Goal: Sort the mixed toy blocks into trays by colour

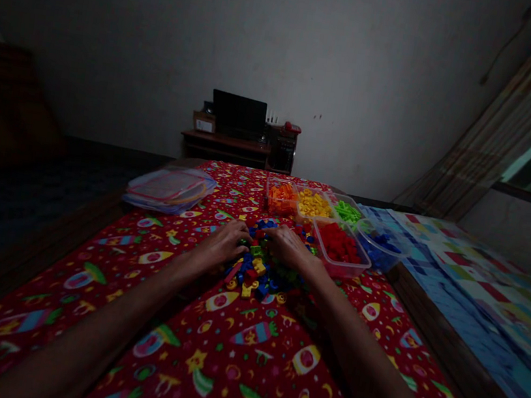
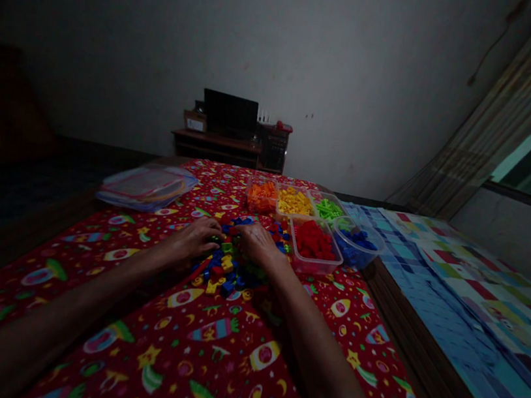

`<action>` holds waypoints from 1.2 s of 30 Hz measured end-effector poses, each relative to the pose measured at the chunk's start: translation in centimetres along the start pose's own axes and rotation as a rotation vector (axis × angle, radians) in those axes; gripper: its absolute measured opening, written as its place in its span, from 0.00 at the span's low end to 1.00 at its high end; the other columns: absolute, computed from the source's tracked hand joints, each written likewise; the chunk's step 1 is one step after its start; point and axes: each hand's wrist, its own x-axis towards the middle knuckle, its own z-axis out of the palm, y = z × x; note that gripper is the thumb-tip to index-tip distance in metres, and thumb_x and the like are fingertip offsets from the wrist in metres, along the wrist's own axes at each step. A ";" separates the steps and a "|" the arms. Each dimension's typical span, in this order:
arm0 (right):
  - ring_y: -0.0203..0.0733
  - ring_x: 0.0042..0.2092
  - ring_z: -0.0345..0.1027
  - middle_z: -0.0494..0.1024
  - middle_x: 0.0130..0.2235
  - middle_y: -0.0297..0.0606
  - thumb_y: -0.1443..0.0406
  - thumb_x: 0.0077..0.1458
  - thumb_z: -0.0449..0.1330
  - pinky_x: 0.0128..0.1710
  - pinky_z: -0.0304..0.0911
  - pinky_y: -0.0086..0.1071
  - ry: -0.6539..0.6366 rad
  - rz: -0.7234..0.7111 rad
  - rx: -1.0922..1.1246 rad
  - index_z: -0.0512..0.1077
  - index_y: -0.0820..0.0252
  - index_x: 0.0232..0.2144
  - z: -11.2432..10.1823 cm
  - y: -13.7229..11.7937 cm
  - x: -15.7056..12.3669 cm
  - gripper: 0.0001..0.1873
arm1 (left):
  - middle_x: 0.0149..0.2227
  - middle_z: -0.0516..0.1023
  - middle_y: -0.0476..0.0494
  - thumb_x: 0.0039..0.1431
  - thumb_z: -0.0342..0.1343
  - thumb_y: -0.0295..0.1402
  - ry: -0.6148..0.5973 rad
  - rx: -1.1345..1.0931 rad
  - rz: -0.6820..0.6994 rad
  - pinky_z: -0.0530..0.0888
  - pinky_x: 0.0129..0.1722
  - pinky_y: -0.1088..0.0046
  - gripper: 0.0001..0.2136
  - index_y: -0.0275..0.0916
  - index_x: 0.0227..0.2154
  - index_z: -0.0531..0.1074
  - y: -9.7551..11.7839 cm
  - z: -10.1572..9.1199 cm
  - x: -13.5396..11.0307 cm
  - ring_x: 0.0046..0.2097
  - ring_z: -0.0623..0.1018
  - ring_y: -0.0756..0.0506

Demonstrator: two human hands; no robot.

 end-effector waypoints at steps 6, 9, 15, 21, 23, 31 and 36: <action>0.44 0.39 0.69 0.77 0.37 0.48 0.69 0.53 0.55 0.35 0.57 0.29 0.023 0.098 -0.026 0.75 0.66 0.40 0.1 -0.1 -0.1 0.14 | 0.34 0.73 0.41 0.50 0.51 0.25 -0.010 0.093 -0.076 0.69 0.41 0.66 0.07 0.37 0.30 0.73 1.6 0.0 -0.2 0.40 0.71 0.42; 0.43 0.36 0.69 0.77 0.34 0.47 0.70 0.52 0.54 0.34 0.57 0.29 0.033 0.104 -0.011 0.76 0.67 0.34 -0.2 0.4 -0.5 0.11 | 0.32 0.74 0.42 0.51 0.50 0.27 0.016 0.021 -0.138 0.70 0.39 0.66 0.07 0.38 0.30 0.72 2.2 -0.4 0.1 0.38 0.73 0.43; 0.41 0.43 0.70 0.78 0.43 0.42 0.71 0.51 0.55 0.42 0.60 0.28 0.165 0.058 0.237 0.74 0.62 0.44 -1.0 1.7 -0.9 0.17 | 0.28 0.78 0.48 0.42 0.60 0.38 0.169 -0.536 -0.459 0.73 0.31 0.70 0.15 0.38 0.35 0.72 2.8 -1.2 1.1 0.31 0.77 0.44; 0.37 0.41 0.71 0.79 0.42 0.36 0.70 0.53 0.53 0.40 0.62 0.26 0.189 -0.039 0.448 0.75 0.57 0.44 -1.4 1.4 -0.4 0.17 | 0.32 0.80 0.44 0.36 0.65 0.42 0.133 -0.929 -0.554 0.74 0.32 0.68 0.27 0.36 0.42 0.71 4.1 -1.8 1.1 0.33 0.79 0.43; 0.37 0.40 0.71 0.79 0.42 0.38 0.70 0.53 0.54 0.40 0.62 0.27 0.181 -0.073 0.448 0.75 0.59 0.44 -1.4 1.1 -0.5 0.17 | 0.31 0.80 0.44 0.36 0.65 0.42 0.117 -0.951 -0.556 0.74 0.32 0.68 0.28 0.36 0.43 0.71 4.5 -2.0 1.1 0.34 0.79 0.42; 0.38 0.37 0.72 0.80 0.38 0.38 0.67 0.53 0.58 0.35 0.61 0.26 0.109 -0.067 0.397 0.73 0.59 0.47 -1.3 0.3 -1.0 0.18 | 0.23 0.78 0.49 0.39 0.63 0.43 0.117 -0.856 -0.507 0.74 0.31 0.69 0.24 0.36 0.40 0.73 4.2 -1.3 1.5 0.29 0.78 0.44; 0.37 0.35 0.72 0.80 0.36 0.39 0.66 0.54 0.57 0.36 0.62 0.27 0.258 0.090 0.285 0.74 0.58 0.46 -3.4 3.0 -1.6 0.16 | 0.27 0.79 0.44 0.46 0.57 0.48 0.077 -0.743 -0.440 0.74 0.31 0.68 0.21 0.36 0.36 0.74 3.7 -0.8 1.5 0.30 0.78 0.44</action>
